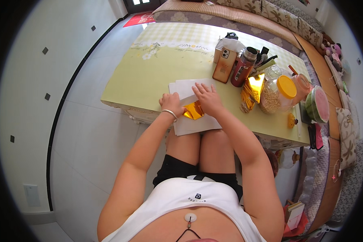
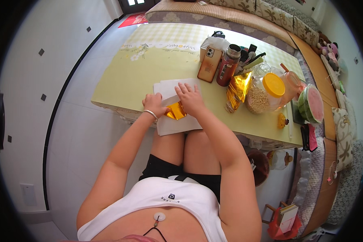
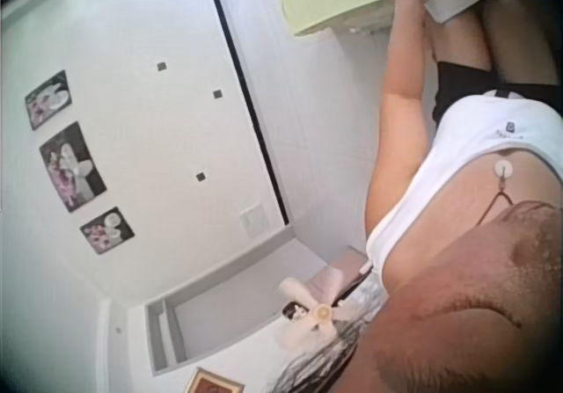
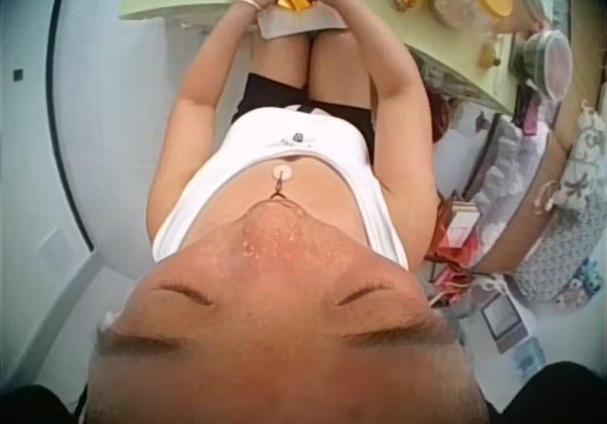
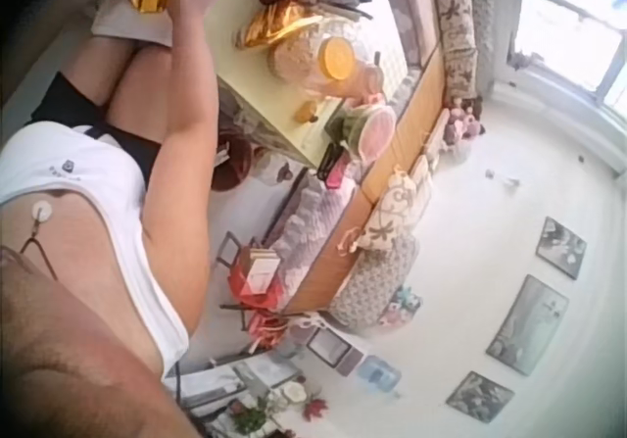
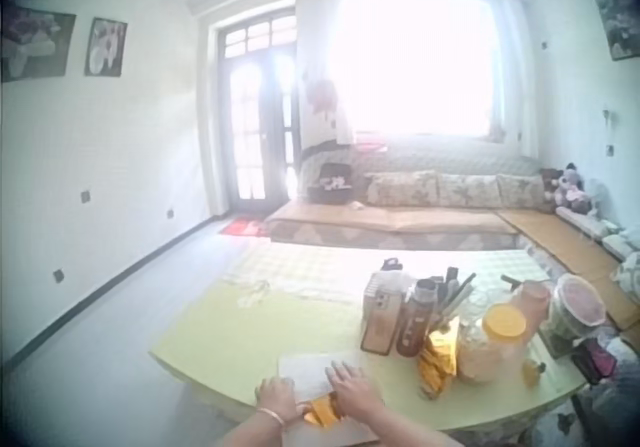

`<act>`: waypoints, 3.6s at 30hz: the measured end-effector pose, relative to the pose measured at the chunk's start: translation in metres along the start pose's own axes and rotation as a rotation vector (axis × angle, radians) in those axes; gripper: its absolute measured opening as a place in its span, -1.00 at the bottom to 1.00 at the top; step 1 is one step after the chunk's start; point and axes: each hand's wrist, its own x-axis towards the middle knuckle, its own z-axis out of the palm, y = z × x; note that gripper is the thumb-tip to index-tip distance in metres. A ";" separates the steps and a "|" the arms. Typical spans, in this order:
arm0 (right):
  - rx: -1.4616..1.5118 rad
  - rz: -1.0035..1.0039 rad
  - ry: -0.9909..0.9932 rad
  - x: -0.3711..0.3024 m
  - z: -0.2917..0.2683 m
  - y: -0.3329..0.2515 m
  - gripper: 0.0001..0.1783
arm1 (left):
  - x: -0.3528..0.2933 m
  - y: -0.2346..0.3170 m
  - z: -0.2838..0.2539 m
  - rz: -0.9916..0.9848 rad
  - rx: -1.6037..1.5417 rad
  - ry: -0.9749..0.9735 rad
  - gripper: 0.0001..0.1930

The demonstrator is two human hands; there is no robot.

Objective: The person sits on the floor and folds a rectangular sheet of gold-colored paper into a smaller square shape. They repeatedly fold the paper in half, press the creases, and unfold it to create a precise square packet, repeating this process multiple times.

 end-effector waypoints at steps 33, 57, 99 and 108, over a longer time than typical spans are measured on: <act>1.205 0.647 0.151 -0.038 -0.001 0.008 -0.88 | -0.031 -0.052 0.020 -0.275 -1.368 0.121 -0.90; 1.573 1.048 0.003 -0.104 -0.096 -0.006 -0.88 | -0.024 -0.018 -0.018 -0.115 -1.369 -0.335 -0.81; 0.218 -0.088 -0.248 -0.125 -0.097 -0.045 -0.32 | 0.026 0.071 -0.018 0.385 -0.522 -0.052 -0.76; 0.168 -0.051 0.063 -0.119 -0.049 -0.044 -0.76 | -0.067 -0.041 -0.027 0.675 -0.518 0.094 -0.55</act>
